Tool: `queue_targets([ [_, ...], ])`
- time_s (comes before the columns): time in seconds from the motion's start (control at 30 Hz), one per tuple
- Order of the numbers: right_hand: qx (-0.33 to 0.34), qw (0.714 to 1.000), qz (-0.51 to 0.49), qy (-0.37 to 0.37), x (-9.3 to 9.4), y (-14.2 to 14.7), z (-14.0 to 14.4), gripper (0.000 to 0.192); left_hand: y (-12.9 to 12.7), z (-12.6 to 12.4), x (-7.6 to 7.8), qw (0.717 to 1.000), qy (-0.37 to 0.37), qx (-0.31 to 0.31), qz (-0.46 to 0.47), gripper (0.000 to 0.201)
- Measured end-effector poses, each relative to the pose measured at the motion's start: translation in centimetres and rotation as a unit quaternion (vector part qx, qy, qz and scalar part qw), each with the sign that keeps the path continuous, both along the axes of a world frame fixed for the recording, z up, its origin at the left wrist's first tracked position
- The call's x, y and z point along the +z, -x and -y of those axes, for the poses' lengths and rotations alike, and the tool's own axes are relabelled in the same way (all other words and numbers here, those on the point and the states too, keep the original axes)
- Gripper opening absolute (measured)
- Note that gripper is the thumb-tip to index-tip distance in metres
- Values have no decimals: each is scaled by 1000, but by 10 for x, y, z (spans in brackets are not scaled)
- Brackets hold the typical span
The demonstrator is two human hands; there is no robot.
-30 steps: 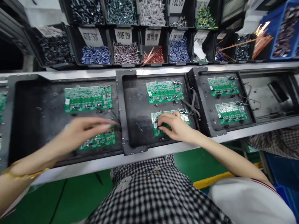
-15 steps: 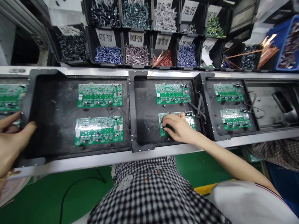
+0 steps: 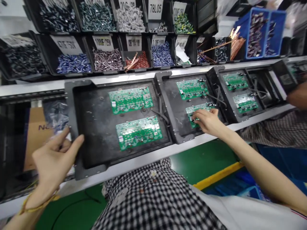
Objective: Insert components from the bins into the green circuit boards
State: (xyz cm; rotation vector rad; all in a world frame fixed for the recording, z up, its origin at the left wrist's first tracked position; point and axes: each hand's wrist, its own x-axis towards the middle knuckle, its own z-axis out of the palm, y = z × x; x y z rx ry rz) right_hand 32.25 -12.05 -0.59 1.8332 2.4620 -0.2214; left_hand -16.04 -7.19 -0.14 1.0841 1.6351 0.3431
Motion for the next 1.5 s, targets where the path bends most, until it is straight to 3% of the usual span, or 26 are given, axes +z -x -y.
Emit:
queue_targets([
  [0.07, -11, 1000, 27, -9, 0, -26, 2, 19, -22, -2, 6, 990, -95, 36, -101, 69],
  [0.13, -25, 998, 46, -19, 4, -43, 3, 18, -37, -6, 12, 978, -151, 50, -137, 55],
  [0.2, -45, 997, 54, -42, 13, -44, 2, 18, -49, -13, 21, 977, -183, 50, -96, 40],
  [0.27, -60, 994, 34, -81, 25, -25, -2, 20, -60, -24, 32, 979, -192, 59, 24, 26],
  [0.33, -44, 993, -38, -107, 34, 13, -10, 21, -73, -37, 43, 965, -126, 91, 209, 17],
  [0.43, 80, 989, -124, -28, 33, 83, -25, 14, -94, -56, 51, 886, 72, 148, 433, 38],
  [0.5, 168, 978, -113, 50, 25, 120, -35, 15, -108, -62, 49, 848, 154, 171, 477, 38],
  [0.6, 201, 972, -58, 111, 13, 150, -48, 16, -121, -62, 41, 834, 203, 172, 483, 29],
  [0.73, 183, 974, -63, 118, 13, 148, -55, 12, -125, -56, 38, 839, 198, 169, 478, 23],
  [0.97, 115, 963, -216, 108, 20, 96, -37, 19, -129, -49, 35, 871, 181, 142, 435, 23],
  [1.03, 105, 960, -229, 119, 18, 86, -29, 25, -136, -46, 27, 894, 152, 83, 414, 22],
  [1.07, 93, 960, -232, 124, 16, 84, -26, 27, -139, -44, 23, 913, 121, 22, 390, 22],
  [1.13, 64, 961, -233, 136, 12, 82, -22, 26, -145, -39, 15, 937, 21, -166, 308, 22],
  [1.2, 43, 963, -226, 140, 9, 84, -21, 22, -148, -32, 11, 904, -100, -372, 187, 30],
  [1.27, 43, 969, -208, 130, 7, 86, -20, 21, -149, -25, 10, 843, -187, -499, 66, 50],
  [1.37, 58, 978, -161, 116, 4, 89, -19, 22, -153, -17, 9, 787, -246, -564, -45, 62],
  [1.5, 57, 984, -112, 123, 3, 90, -17, 21, -159, -14, 6, 757, -263, -594, -70, 58],
])
